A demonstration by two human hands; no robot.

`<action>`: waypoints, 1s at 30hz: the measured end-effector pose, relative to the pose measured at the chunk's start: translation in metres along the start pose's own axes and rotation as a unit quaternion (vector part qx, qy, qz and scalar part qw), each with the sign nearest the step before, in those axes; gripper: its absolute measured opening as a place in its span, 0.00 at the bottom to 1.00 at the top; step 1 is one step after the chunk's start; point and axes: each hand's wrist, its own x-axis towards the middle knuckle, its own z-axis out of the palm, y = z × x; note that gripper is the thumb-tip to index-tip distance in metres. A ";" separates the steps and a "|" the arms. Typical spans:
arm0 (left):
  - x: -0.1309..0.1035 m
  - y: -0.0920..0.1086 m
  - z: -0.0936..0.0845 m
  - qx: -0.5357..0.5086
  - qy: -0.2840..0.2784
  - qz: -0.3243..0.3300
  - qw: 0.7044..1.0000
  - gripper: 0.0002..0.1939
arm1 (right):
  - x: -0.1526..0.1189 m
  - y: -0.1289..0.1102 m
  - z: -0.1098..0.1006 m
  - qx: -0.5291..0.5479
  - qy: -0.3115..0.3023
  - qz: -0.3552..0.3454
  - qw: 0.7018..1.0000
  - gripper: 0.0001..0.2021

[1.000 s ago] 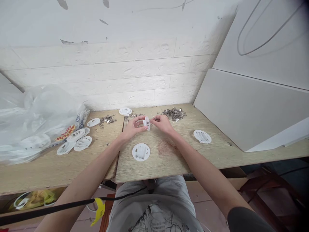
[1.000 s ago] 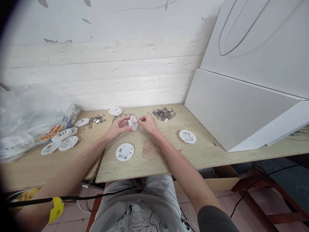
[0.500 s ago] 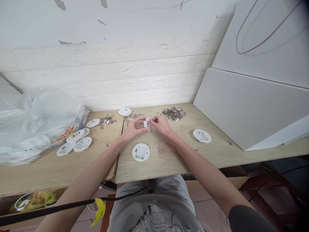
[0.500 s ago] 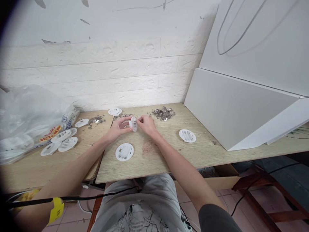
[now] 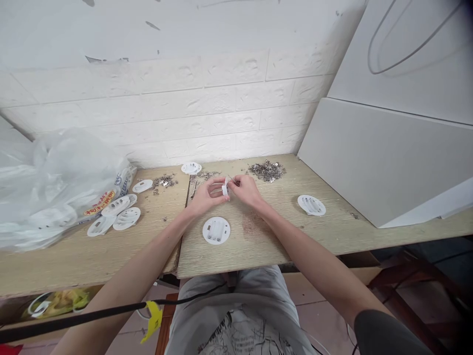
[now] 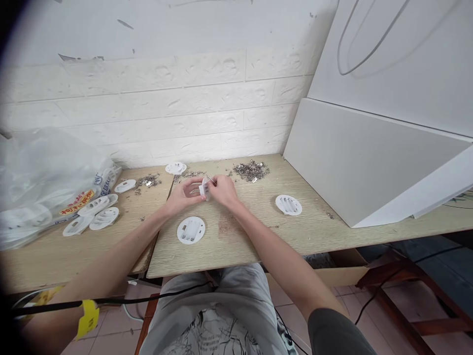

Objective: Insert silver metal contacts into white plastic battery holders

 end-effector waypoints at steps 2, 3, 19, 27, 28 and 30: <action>0.000 0.000 0.000 0.003 0.003 -0.004 1.000 0.28 | 0.000 -0.001 -0.001 -0.008 -0.011 -0.010 1.000 0.11; 0.000 0.001 0.000 0.004 0.003 -0.008 1.000 0.29 | 0.000 -0.002 -0.002 -0.012 -0.016 -0.015 1.000 0.11; 0.005 0.006 -0.006 -0.155 0.012 -0.074 0.985 0.21 | 0.007 0.011 -0.010 0.067 -0.017 -0.029 0.997 0.09; 0.008 0.005 -0.011 -0.220 0.037 -0.087 0.971 0.22 | 0.009 0.012 -0.011 0.178 -0.049 -0.009 0.983 0.14; 0.008 0.005 -0.011 -0.221 0.043 -0.090 0.970 0.22 | 0.009 0.012 -0.011 0.187 -0.056 -0.002 0.981 0.14; 0.008 0.006 -0.009 -0.217 0.053 -0.095 0.970 0.21 | 0.008 0.010 -0.011 0.207 -0.067 0.013 0.976 0.15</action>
